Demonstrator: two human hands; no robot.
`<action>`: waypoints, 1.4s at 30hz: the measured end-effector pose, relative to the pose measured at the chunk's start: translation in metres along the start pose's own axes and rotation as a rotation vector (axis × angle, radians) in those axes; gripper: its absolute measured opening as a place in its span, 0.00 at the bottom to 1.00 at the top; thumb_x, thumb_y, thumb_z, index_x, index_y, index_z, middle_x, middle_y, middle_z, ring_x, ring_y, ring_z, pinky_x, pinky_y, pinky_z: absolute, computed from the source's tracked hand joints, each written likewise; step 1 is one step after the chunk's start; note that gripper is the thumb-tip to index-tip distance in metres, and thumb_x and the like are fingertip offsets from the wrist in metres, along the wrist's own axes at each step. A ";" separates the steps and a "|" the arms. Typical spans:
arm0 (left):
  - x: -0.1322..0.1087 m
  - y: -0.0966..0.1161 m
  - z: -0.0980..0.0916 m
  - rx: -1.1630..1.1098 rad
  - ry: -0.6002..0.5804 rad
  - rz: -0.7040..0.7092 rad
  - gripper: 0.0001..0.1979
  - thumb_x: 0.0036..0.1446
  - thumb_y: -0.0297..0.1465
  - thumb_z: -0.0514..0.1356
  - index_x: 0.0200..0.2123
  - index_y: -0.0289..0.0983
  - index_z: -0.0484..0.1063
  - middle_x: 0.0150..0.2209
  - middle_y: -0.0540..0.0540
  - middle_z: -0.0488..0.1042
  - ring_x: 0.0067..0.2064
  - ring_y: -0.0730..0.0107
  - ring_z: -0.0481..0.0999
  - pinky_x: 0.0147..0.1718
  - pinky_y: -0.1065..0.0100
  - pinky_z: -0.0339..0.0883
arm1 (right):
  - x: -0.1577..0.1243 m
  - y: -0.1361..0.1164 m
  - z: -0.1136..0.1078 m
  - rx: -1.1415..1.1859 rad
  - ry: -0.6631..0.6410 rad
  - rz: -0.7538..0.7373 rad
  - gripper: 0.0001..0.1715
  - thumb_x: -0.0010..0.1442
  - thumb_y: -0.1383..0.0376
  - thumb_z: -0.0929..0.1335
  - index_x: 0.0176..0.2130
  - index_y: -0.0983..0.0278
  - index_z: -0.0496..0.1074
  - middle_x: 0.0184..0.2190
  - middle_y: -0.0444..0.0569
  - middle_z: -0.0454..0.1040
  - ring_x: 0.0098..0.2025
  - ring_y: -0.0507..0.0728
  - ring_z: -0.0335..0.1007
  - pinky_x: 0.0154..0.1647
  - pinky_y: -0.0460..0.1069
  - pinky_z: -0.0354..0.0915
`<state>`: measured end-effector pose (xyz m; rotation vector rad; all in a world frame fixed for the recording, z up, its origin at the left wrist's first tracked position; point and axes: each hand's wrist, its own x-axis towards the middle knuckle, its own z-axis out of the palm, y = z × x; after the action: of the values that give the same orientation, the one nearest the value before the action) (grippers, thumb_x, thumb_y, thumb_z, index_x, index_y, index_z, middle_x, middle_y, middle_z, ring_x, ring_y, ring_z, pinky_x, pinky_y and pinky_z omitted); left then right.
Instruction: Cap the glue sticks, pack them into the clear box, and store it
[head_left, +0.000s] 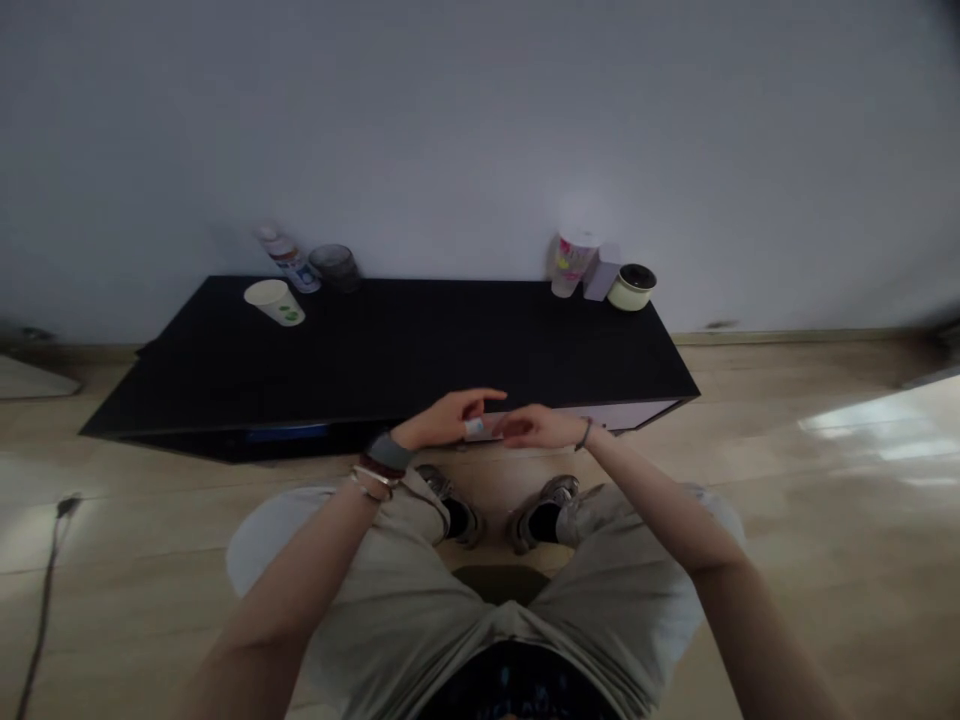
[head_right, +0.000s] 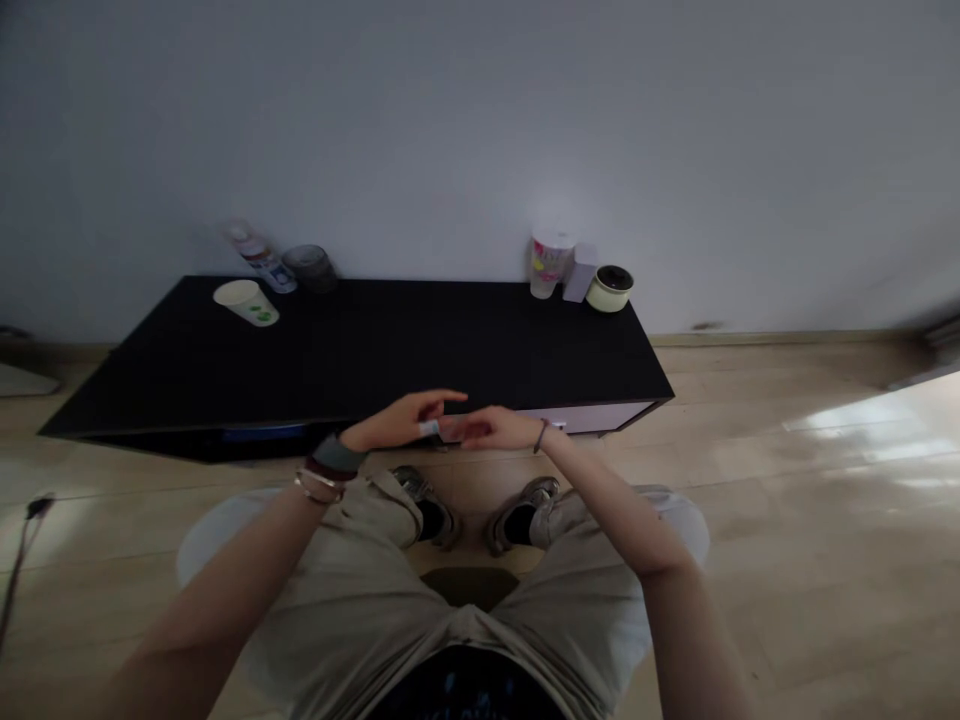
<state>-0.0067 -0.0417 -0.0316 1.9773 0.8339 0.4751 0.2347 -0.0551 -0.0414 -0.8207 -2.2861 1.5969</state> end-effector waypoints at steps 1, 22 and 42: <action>0.003 0.009 -0.012 -0.227 0.079 0.035 0.26 0.59 0.35 0.63 0.60 0.41 0.68 0.24 0.56 0.62 0.25 0.77 0.61 0.26 0.73 0.57 | 0.003 -0.012 -0.009 0.169 0.050 -0.066 0.20 0.61 0.58 0.70 0.50 0.65 0.73 0.34 0.46 0.74 0.34 0.51 0.68 0.37 0.48 0.65; 0.054 0.011 -0.021 -1.669 0.734 0.175 0.25 0.69 0.25 0.45 0.65 0.48 0.62 0.19 0.58 0.51 0.18 0.79 0.52 0.19 0.76 0.52 | 0.053 -0.020 -0.039 1.325 0.830 -0.521 0.40 0.52 0.71 0.63 0.62 0.48 0.63 0.19 0.35 0.43 0.22 0.52 0.39 0.25 0.45 0.50; 0.053 0.007 -0.017 -1.613 0.568 0.125 0.17 0.70 0.28 0.47 0.51 0.40 0.73 0.18 0.58 0.51 0.18 0.79 0.52 0.21 0.76 0.51 | 0.048 -0.017 -0.037 1.129 0.816 -0.273 0.20 0.62 0.59 0.62 0.53 0.53 0.71 0.15 0.35 0.42 0.20 0.52 0.41 0.25 0.46 0.52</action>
<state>0.0223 0.0034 -0.0167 0.3715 0.3330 1.2835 0.2087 -0.0035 -0.0181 -0.6001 -0.6986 1.6233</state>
